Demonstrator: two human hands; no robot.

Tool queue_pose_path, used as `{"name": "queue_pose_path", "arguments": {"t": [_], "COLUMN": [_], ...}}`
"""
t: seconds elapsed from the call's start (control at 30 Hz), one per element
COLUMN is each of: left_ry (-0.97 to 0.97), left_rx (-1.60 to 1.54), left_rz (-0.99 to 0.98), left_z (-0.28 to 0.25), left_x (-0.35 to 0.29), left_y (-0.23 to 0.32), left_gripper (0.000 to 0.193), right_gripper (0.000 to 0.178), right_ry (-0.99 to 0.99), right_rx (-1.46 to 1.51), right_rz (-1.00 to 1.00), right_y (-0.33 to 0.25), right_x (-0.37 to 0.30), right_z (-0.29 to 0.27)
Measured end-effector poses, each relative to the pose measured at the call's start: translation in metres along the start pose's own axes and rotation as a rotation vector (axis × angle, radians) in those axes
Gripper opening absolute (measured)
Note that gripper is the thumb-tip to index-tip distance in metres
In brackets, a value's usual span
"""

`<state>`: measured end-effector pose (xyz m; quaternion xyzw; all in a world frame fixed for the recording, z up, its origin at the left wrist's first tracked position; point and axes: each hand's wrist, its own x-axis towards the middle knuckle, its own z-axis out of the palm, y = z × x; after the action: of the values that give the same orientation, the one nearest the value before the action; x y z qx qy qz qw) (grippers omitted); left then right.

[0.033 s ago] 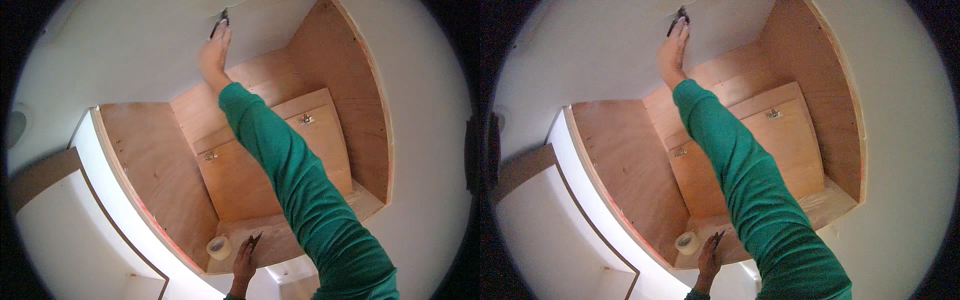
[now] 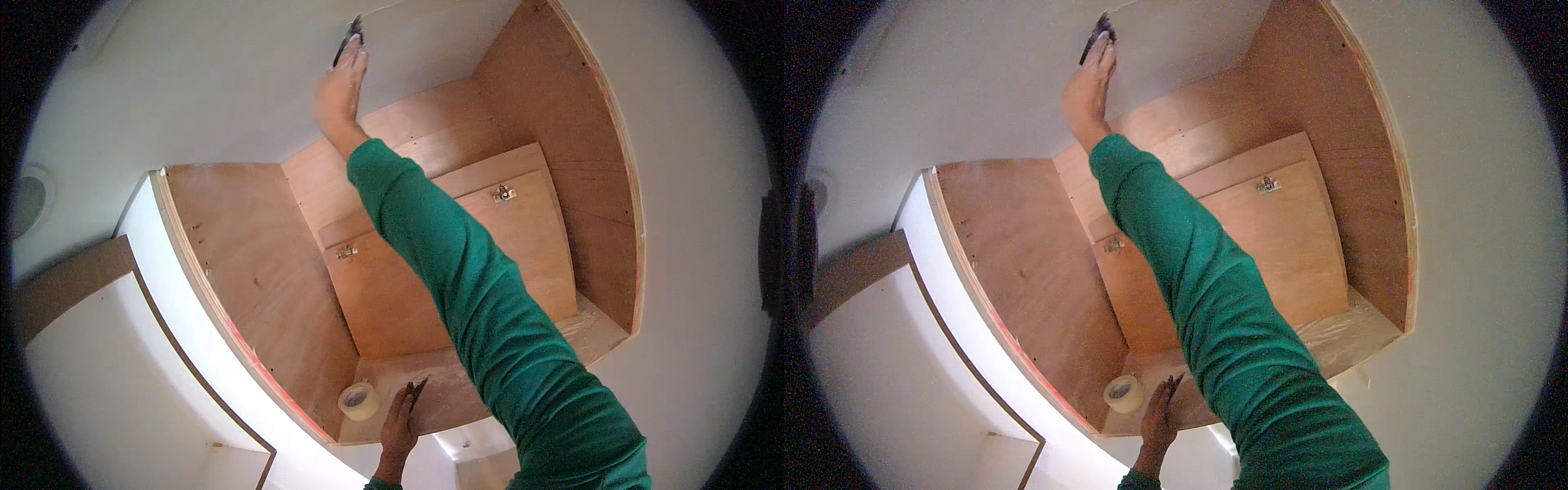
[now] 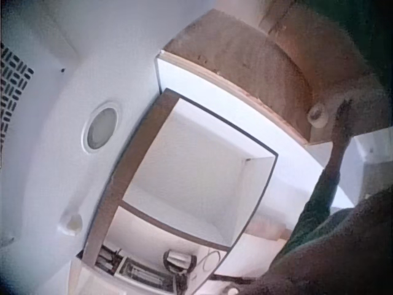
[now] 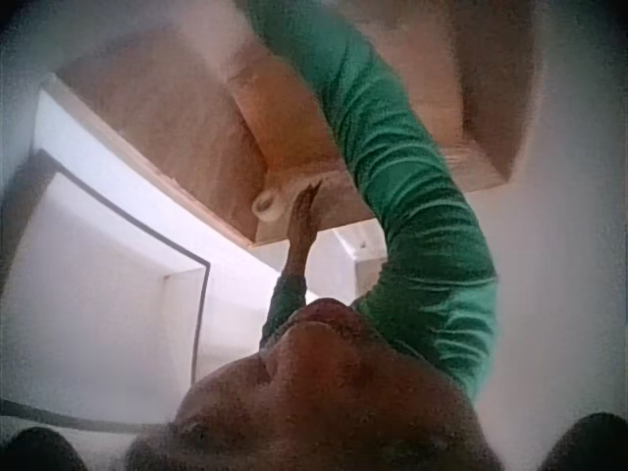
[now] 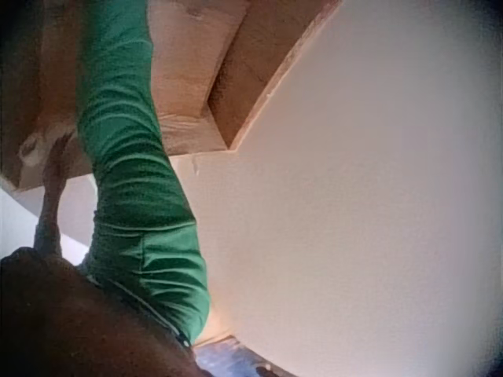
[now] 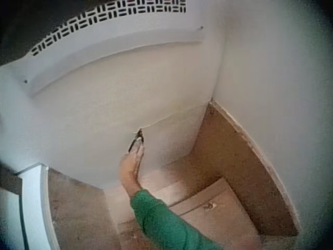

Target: The person uses a putty knife to apply white plaster to the ceiling and upper wall area above a wooden cabinet. They repeatedly scoop plaster from a container and spread it onto the surface, smoothing it out with the tool.

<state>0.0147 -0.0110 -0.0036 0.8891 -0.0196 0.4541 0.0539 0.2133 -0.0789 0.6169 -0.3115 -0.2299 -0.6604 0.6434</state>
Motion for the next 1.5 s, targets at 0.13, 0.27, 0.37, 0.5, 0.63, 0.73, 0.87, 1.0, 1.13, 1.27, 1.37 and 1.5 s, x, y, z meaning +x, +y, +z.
{"name": "queue_pose_path", "arguments": {"t": [0.13, 0.27, 0.37, 0.5, 0.63, 0.73, 0.87, 1.0, 1.13, 1.27, 1.37, 1.5], "left_ry": [-0.029, 0.693, 0.651, 0.529, 0.537, 0.578, 0.710, 0.536, 0.244, -0.018, 0.024, 0.106], "left_rx": [-0.157, -1.005, -0.964, -1.811, -1.666, -1.634, -1.117, -0.342, -0.119, -0.143, -0.101, -0.170], "left_rz": [-0.342, -0.698, -0.732, -0.619, -0.705, -0.684, -0.322, 0.194, 0.251, -0.135, -0.198, -0.269], "left_z": [-0.006, -0.017, -0.078, -0.085, -0.086, -0.095, -0.072, -0.044, -0.054, -0.077, -0.041, -0.016], "left_x": [-0.002, 0.014, 0.067, 0.131, 0.153, 0.156, 0.146, 0.137, 0.131, 0.070, 0.011, -0.008], "left_y": [0.002, -0.007, 0.040, 0.065, 0.107, 0.132, 0.118, 0.093, 0.062, 0.062, 0.024, 0.017], "left_gripper": [0.042, 0.040, 0.035, 0.027, 0.025, 0.023, 0.027, 0.034, 0.061, 0.040, 0.038, 0.039], "right_gripper": [0.057, 0.053, 0.051, 0.060, 0.074, 0.070, 0.054, 0.042, 0.043, 0.042, 0.022, 0.030], "right_ry": [-0.202, -0.556, -0.765, -1.186, -1.271, -1.470, -1.427, -0.979, -1.013, -0.714, -0.524, -0.088], "right_rx": [0.411, 0.522, 0.639, 0.501, 0.418, 0.210, 0.179, 0.898, 1.222, 1.299, 0.344, 0.027], "right_rz": [0.216, 0.229, 0.155, -0.006, -0.018, -0.115, 0.715, 1.830, 1.792, 1.402, 0.403, 0.232], "right_y": [-0.020, -0.021, -0.017, -0.021, -0.012, 0.020, 0.046, 0.017, 0.023, 0.044, 0.090, 0.140], "right_x": [-0.013, -0.054, -0.123, -0.143, -0.168, -0.152, -0.155, -0.136, -0.116, -0.066, 0.022, 0.126], "right_z": [-0.051, -0.146, -0.238, -0.384, -0.429, -0.439, -0.454, -0.455, -0.437, -0.379, -0.320, -0.251]}}
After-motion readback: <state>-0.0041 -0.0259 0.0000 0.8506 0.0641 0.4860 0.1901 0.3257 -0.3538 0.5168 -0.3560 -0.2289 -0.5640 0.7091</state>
